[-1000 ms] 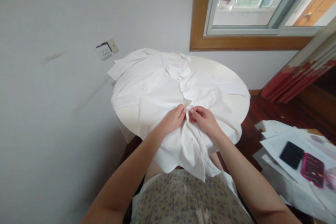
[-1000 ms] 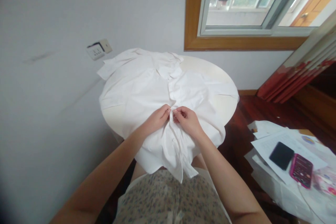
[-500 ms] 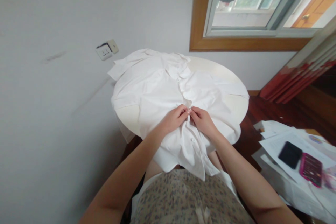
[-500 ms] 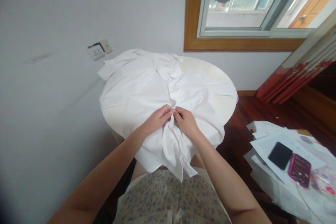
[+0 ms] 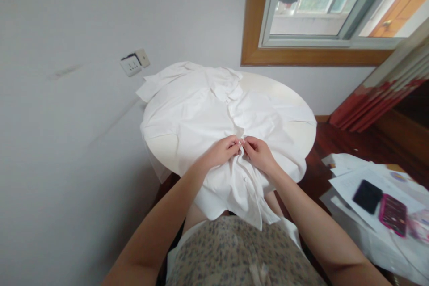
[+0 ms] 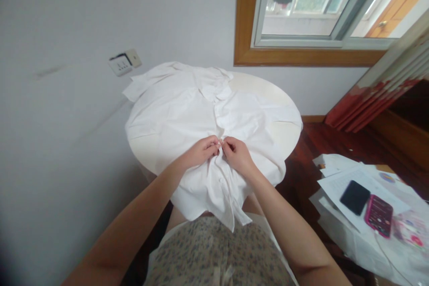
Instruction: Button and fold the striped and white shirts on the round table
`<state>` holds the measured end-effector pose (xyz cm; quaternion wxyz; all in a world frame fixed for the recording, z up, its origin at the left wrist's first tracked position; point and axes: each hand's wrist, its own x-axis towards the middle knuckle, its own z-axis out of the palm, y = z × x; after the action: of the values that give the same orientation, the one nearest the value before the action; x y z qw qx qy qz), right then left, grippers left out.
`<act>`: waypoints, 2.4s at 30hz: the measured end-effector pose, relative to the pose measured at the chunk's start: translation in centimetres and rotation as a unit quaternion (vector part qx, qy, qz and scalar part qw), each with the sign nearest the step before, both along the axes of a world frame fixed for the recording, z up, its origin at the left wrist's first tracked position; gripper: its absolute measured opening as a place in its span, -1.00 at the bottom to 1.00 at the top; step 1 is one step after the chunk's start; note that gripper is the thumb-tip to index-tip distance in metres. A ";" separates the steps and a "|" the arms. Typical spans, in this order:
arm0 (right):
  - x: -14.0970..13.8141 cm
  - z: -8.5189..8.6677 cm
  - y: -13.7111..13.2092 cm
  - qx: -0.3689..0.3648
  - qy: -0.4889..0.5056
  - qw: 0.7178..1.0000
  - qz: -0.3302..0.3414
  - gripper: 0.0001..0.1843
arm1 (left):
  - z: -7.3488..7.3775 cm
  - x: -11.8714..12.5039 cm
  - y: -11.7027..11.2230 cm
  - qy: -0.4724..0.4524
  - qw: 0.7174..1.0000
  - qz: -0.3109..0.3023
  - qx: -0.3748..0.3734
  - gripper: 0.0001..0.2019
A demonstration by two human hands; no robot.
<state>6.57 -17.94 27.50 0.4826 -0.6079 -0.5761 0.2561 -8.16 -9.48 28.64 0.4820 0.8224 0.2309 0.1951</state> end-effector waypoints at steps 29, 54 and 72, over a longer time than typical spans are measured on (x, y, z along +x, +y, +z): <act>1.1 4.5 -5.9 -0.039 -0.051 0.996 0.057 -0.61 | 3.9 -3.2 -4.7 0.055 0.978 0.133 0.154 -0.79; -2.1 1.3 -12.2 -0.006 -0.112 0.994 -0.009 -0.81 | 1.1 -2.8 -14.0 0.208 0.939 0.177 0.210 -0.69; -3.5 3.0 -12.9 0.032 -0.119 0.992 0.005 -0.78 | 2.9 -3.9 -14.0 0.045 0.980 0.162 0.111 -0.66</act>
<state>3.08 -30.81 30.47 0.4283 -0.6155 -0.6404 0.1663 -12.02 -23.53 31.51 0.3390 0.8306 0.3592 0.2573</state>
